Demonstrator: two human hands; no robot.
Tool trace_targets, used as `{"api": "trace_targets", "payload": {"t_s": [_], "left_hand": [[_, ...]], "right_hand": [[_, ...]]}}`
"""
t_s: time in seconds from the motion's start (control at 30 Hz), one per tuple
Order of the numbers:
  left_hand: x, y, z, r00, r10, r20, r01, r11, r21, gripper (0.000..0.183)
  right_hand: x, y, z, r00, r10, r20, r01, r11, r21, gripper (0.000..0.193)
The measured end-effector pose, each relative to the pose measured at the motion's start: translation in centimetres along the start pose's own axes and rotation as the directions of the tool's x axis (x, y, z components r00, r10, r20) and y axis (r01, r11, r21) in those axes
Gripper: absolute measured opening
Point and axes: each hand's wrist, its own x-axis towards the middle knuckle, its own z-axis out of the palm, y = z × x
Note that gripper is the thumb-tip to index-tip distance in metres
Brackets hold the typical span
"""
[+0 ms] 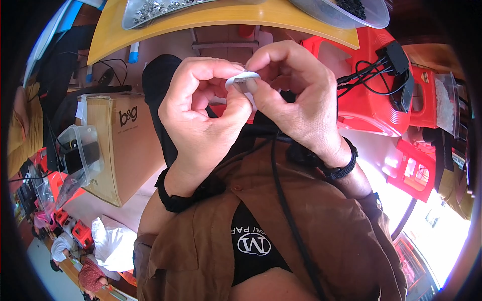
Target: Assembling small shoe components by inserting metal eyelets into white plastic bases.
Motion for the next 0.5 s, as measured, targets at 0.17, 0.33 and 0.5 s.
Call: {"api": "trace_targets", "payload": {"t_s": [0.17, 0.33, 0.5], "left_hand": [[0.09, 0.28, 0.01, 0.983, -0.180, 0.021, 0.180, 0.956, -0.232, 0.021], [0.28, 0.67, -0.87, 0.876, -0.453, 0.164, 0.481, 0.812, -0.330, 0.018], [0.26, 0.54, -0.44, 0.899, -0.417, 0.133, 0.434, 0.807, -0.401, 0.017]], "right_hand": [[0.08, -0.08, -0.28, 0.994, 0.108, 0.025, -0.110, 0.988, 0.107, 0.013], [-0.08, -0.05, -0.66, 0.996, 0.084, 0.030, -0.085, 0.996, 0.038, 0.014], [-0.11, -0.06, -0.74, 0.999, -0.006, 0.041, 0.004, 0.998, 0.056, 0.016]]}}
